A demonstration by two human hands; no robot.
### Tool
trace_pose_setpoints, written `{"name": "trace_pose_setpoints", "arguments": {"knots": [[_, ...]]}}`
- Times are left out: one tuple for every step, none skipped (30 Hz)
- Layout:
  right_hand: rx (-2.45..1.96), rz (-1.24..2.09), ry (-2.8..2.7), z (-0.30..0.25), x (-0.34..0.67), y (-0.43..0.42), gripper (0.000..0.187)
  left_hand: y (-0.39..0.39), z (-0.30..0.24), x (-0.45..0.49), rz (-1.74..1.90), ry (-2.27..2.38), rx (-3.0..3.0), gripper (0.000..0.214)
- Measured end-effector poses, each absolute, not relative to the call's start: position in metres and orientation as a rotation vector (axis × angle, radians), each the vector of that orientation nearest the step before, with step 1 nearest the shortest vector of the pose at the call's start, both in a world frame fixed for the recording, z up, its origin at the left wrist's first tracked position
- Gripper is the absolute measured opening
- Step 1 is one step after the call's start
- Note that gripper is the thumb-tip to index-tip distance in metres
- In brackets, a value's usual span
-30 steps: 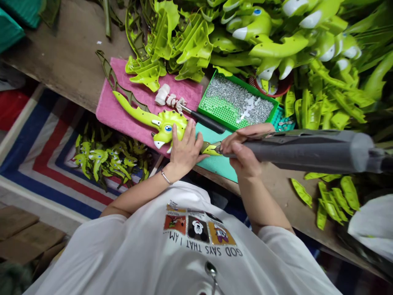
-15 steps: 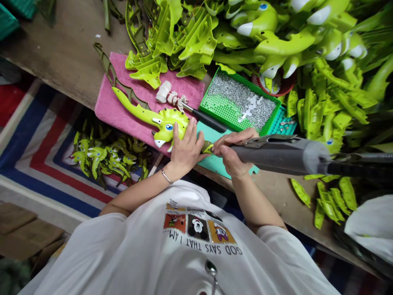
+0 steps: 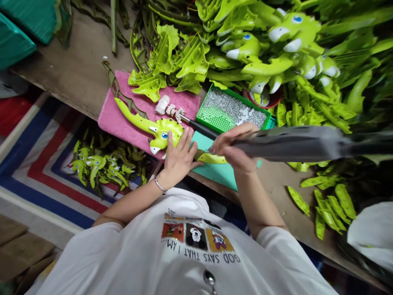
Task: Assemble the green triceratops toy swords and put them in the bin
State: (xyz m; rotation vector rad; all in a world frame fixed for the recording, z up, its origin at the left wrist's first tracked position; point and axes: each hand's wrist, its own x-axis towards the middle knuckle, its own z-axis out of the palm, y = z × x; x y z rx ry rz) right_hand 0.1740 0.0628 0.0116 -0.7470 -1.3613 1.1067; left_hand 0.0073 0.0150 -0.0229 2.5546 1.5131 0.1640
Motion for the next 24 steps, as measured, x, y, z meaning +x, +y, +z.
{"name": "trace_pose_setpoints", "arguments": {"knots": [[-0.69,1.009,-1.305,0.016,0.171,0.074,0.029,0.015,-0.022,0.006,0.167,1.521,2.562,0.059],[-0.657,0.905,-1.24,0.017,0.168,0.085,0.028,0.015,-0.021,0.006,0.17,1.535,2.564,0.06],[-0.656,0.814,-1.178,0.017,0.166,0.096,0.027,0.015,-0.02,0.006,0.171,1.551,2.562,0.061],[-0.688,0.759,-1.136,0.013,0.164,0.107,0.027,0.015,-0.02,0.006,0.173,1.566,2.558,0.062],[-0.726,0.734,-1.109,0.008,0.162,0.116,0.028,0.014,-0.019,0.007,0.174,1.575,2.555,0.062],[-0.76,0.733,-1.097,0.001,0.161,0.124,0.029,0.014,-0.019,0.007,0.176,1.581,2.552,0.063],[-0.786,0.743,-1.094,-0.006,0.16,0.131,0.03,0.013,-0.02,0.008,0.177,1.582,2.551,0.064],[-0.803,0.755,-1.099,-0.013,0.16,0.136,0.031,0.013,-0.02,0.009,0.175,1.582,2.55,0.066],[-0.812,0.762,-1.104,-0.02,0.159,0.14,0.033,0.013,-0.02,0.009,0.171,1.581,2.551,0.067],[-0.821,0.765,-1.109,-0.025,0.159,0.142,0.034,0.013,-0.02,0.009,0.165,1.58,2.553,0.068],[-0.831,0.765,-1.113,-0.029,0.158,0.144,0.035,0.013,-0.02,0.009,0.158,1.579,2.555,0.067],[-0.84,0.765,-1.115,-0.032,0.158,0.145,0.036,0.014,-0.02,0.009,0.15,1.577,2.558,0.066],[-0.85,0.762,-1.113,-0.033,0.157,0.146,0.038,0.014,-0.019,0.009,0.143,1.575,2.56,0.065],[-0.866,0.76,-1.113,-0.033,0.156,0.146,0.039,0.014,-0.019,0.009,0.135,1.574,2.56,0.065],[-0.885,0.758,-1.115,-0.032,0.156,0.146,0.04,0.014,-0.019,0.009,0.128,1.574,2.558,0.064],[-0.906,0.757,-1.121,-0.031,0.156,0.146,0.041,0.014,-0.018,0.009,0.121,1.574,2.555,0.065],[-0.931,0.755,-1.129,-0.03,0.155,0.146,0.042,0.014,-0.018,0.008,0.116,1.575,2.549,0.065],[-0.961,0.751,-1.14,-0.03,0.156,0.146,0.042,0.015,-0.018,0.008,0.112,1.575,2.545,0.065],[-0.994,0.75,-1.155,-0.03,0.156,0.146,0.043,0.014,-0.017,0.008,0.112,1.574,2.541,0.066],[-1.029,0.75,-1.172,-0.031,0.157,0.147,0.044,0.014,-0.017,0.008,0.112,1.572,2.539,0.067],[-1.061,0.749,-1.191,-0.033,0.158,0.148,0.045,0.014,-0.017,0.008,0.113,1.569,2.537,0.068],[-1.089,0.757,-1.218,-0.035,0.158,0.149,0.046,0.014,-0.016,0.008,0.114,1.567,2.535,0.069],[-1.109,0.766,-1.245,-0.037,0.159,0.151,0.047,0.014,-0.016,0.009,0.115,1.568,2.532,0.071],[-1.117,0.775,-1.27,-0.038,0.159,0.153,0.048,0.013,-0.015,0.009,0.119,1.568,2.527,0.073]]}}
